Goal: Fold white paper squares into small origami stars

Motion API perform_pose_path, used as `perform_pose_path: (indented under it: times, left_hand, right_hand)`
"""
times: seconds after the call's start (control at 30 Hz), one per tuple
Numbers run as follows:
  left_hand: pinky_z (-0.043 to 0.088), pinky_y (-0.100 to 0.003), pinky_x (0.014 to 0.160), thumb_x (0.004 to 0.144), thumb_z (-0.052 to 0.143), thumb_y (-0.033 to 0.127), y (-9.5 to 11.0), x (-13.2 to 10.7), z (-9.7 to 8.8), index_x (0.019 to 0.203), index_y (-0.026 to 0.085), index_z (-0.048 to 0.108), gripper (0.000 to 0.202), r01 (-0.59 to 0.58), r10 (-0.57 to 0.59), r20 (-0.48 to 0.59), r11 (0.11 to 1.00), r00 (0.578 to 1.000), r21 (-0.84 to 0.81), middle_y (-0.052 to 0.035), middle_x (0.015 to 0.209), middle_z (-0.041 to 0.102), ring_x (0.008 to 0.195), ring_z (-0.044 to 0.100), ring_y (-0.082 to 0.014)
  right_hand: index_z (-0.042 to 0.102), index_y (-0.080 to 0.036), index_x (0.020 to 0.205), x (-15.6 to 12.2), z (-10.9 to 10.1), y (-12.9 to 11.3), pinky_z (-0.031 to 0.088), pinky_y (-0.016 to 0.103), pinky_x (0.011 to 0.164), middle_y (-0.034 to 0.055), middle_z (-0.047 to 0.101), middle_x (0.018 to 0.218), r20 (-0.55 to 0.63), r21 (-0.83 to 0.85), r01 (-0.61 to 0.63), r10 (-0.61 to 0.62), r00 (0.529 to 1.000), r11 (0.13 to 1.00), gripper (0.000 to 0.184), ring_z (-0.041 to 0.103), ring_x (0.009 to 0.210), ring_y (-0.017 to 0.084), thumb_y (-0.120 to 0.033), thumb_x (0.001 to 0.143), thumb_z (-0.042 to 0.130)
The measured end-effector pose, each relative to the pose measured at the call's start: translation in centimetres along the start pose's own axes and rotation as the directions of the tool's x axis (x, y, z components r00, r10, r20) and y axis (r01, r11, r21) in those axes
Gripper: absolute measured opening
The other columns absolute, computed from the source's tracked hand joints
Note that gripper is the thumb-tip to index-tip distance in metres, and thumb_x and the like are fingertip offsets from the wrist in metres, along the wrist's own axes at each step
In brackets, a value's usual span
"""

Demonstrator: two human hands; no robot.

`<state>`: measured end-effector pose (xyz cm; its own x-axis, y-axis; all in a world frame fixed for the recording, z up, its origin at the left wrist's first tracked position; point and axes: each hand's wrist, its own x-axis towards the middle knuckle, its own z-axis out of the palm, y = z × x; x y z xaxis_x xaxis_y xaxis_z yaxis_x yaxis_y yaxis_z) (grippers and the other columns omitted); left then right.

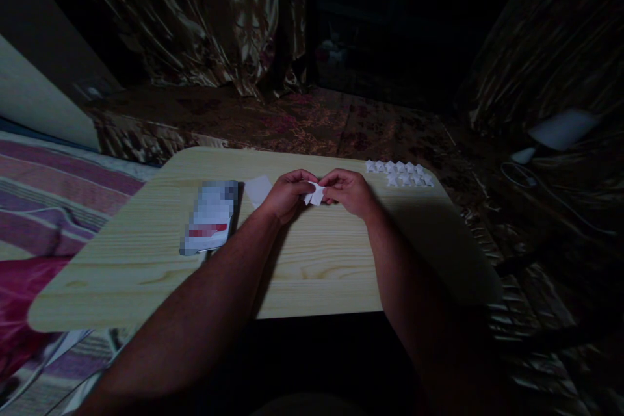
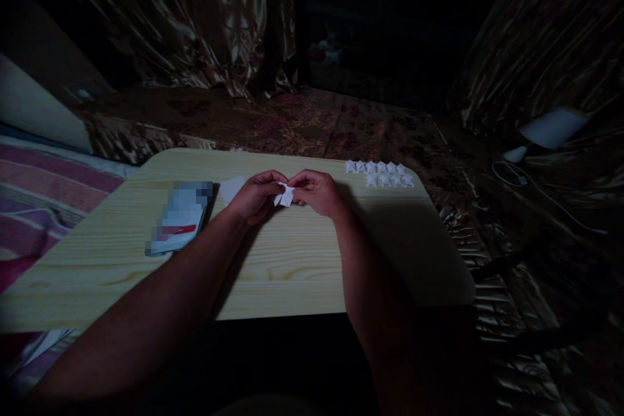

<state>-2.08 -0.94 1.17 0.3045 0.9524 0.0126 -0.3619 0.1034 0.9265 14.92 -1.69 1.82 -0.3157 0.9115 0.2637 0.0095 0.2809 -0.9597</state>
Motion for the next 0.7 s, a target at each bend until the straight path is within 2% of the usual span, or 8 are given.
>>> perform_pose_path:
  times: [0.23, 0.43, 0.57, 0.7]
  left_hand:
    - [0.04, -0.025, 0.051, 0.058, 0.069, 0.013, 0.04, 0.04, -0.04, 0.075, 0.015, 0.062, 0.018, 0.029, -0.029, 0.0, 0.998, 1.0, -0.055, -0.0015, 0.064, 0.063, 0.053, 0.056, -0.0129]
    - [0.039, -0.025, 0.051, 0.061, 0.07, 0.018, 0.01, 0.14, 0.02, 0.076, 0.015, 0.061, 0.018, 0.015, -0.016, -0.023, 0.998, 1.0, -0.056, -0.0016, 0.064, 0.062, 0.052, 0.055, -0.0126]
    - [0.036, -0.023, 0.047, 0.062, 0.07, 0.019, 0.1, 0.03, 0.02, 0.076, 0.015, 0.06, 0.018, 0.003, -0.004, -0.018, 0.998, 1.0, -0.055, -0.0008, 0.063, 0.061, 0.05, 0.052, -0.0112]
    - [0.04, -0.024, 0.054, 0.064, 0.07, 0.017, 0.2, -0.2, 0.17, 0.085, 0.016, 0.061, 0.023, -0.031, 0.034, 0.03, 0.996, 0.999, -0.082, -0.0014, 0.068, 0.063, 0.056, 0.057, -0.0123]
  right_hand:
    - [0.06, -0.017, 0.092, -0.11, 0.11, -0.52, 0.05, 0.022, 0.054, 0.0007, 0.063, 0.078, 0.028, 0.016, -0.016, 0.016, 0.999, 1.0, 0.027, 0.059, 0.063, 0.01, -0.027, 0.068, 0.068]
    - [0.055, -0.019, 0.093, -0.15, 0.31, -0.82, 0.052, 0.022, 0.056, -0.0005, 0.06, 0.079, -0.03, 0.033, -0.036, 0.037, 0.999, 0.999, 0.034, 0.059, 0.065, 0.01, -0.029, 0.065, 0.072]
    - [0.053, -0.019, 0.088, -0.01, 0.34, -0.66, 0.052, 0.022, 0.054, -0.0016, 0.059, 0.075, -0.064, 0.037, -0.04, 0.042, 0.997, 0.999, 0.032, 0.059, 0.061, 0.01, -0.03, 0.064, 0.072]
    - [0.053, -0.018, 0.085, 0.17, 0.35, -0.38, 0.052, 0.023, 0.051, -0.002, 0.059, 0.071, -0.085, 0.041, -0.02, 0.024, 0.996, 0.999, 0.028, 0.059, 0.058, 0.01, -0.029, 0.066, 0.07]
